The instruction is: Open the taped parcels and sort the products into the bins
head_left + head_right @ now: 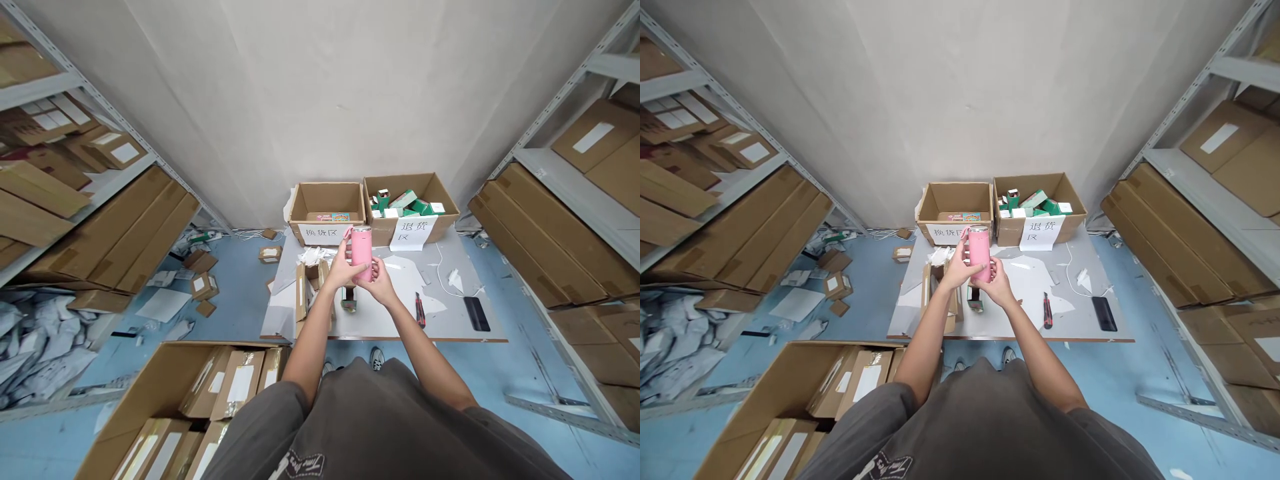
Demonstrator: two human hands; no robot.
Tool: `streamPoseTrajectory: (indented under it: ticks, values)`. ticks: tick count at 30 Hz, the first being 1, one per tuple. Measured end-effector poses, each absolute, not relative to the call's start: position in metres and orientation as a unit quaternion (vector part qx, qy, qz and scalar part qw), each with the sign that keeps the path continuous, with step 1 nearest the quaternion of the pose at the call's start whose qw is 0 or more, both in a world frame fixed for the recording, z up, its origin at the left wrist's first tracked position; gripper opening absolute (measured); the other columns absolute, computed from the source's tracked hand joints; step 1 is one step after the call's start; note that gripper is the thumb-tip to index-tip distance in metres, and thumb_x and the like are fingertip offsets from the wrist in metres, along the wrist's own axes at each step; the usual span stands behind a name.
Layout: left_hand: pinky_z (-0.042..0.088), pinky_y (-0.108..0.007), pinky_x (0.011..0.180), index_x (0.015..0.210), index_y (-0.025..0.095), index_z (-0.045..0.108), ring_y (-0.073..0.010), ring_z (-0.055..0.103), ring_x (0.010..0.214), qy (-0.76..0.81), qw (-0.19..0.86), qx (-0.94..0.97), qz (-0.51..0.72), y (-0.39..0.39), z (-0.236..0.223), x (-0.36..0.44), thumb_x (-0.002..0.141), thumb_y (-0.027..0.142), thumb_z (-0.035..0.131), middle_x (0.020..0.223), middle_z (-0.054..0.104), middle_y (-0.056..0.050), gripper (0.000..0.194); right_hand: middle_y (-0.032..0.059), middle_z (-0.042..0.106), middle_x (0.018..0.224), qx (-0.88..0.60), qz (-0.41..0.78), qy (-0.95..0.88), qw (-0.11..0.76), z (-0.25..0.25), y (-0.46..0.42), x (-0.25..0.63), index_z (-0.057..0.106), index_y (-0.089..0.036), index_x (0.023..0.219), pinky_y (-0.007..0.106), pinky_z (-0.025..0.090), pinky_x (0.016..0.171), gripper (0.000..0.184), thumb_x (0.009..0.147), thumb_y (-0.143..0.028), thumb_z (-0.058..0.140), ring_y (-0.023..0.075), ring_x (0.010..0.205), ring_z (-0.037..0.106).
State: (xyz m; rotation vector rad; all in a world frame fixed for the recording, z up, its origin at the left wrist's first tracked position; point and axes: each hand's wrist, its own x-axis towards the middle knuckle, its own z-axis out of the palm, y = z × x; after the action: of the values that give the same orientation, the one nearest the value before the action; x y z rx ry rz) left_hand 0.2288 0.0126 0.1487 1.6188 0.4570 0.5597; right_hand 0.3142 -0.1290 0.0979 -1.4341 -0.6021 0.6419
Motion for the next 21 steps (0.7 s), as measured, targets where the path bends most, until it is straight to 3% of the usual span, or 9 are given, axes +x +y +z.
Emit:
streamPoseTrajectory:
  ticks: [6, 13, 21]
  values:
    - [0.059, -0.040, 0.102, 0.168, 0.025, 0.037, -0.0296, 0.065, 0.130, 0.126, 0.694, 0.671, 0.228, 0.017, 0.145, 0.228, 0.073, 0.039, 0.090, 0.148, 0.063, -0.016, 0.110, 0.0100, 0.072, 0.130, -0.609, 0.327, -0.293, 0.661, 0.105, -0.131, 0.320, 0.051, -0.031, 0.148, 0.049, 0.063, 0.099, 0.102, 0.060, -0.044, 0.100, 0.0292, 0.110, 0.075]
    - [0.062, -0.036, 0.087, 0.169, 0.027, 0.037, -0.0287, 0.067, 0.122, 0.173, 0.678, 0.677, 0.228, 0.017, 0.144, 0.227, 0.065, 0.037, 0.098, 0.151, 0.059, -0.017, 0.121, 0.0108, 0.070, 0.134, -0.647, 0.285, -0.286, 0.647, 0.109, -0.134, 0.319, 0.050, -0.032, 0.150, 0.050, 0.062, 0.100, 0.104, 0.059, -0.042, 0.100, 0.0300, 0.113, 0.073]
    - [0.061, -0.036, 0.094, 0.168, 0.027, 0.041, -0.0272, 0.068, 0.123, 0.122, 0.692, 0.686, 0.188, 0.017, 0.142, 0.222, 0.069, 0.034, 0.093, 0.151, 0.061, -0.016, 0.112, 0.0103, 0.071, 0.133, -0.625, 0.312, -0.299, 0.650, 0.103, -0.133, 0.325, 0.049, -0.033, 0.153, 0.048, 0.064, 0.094, 0.096, 0.067, -0.040, 0.092, 0.0280, 0.108, 0.074]
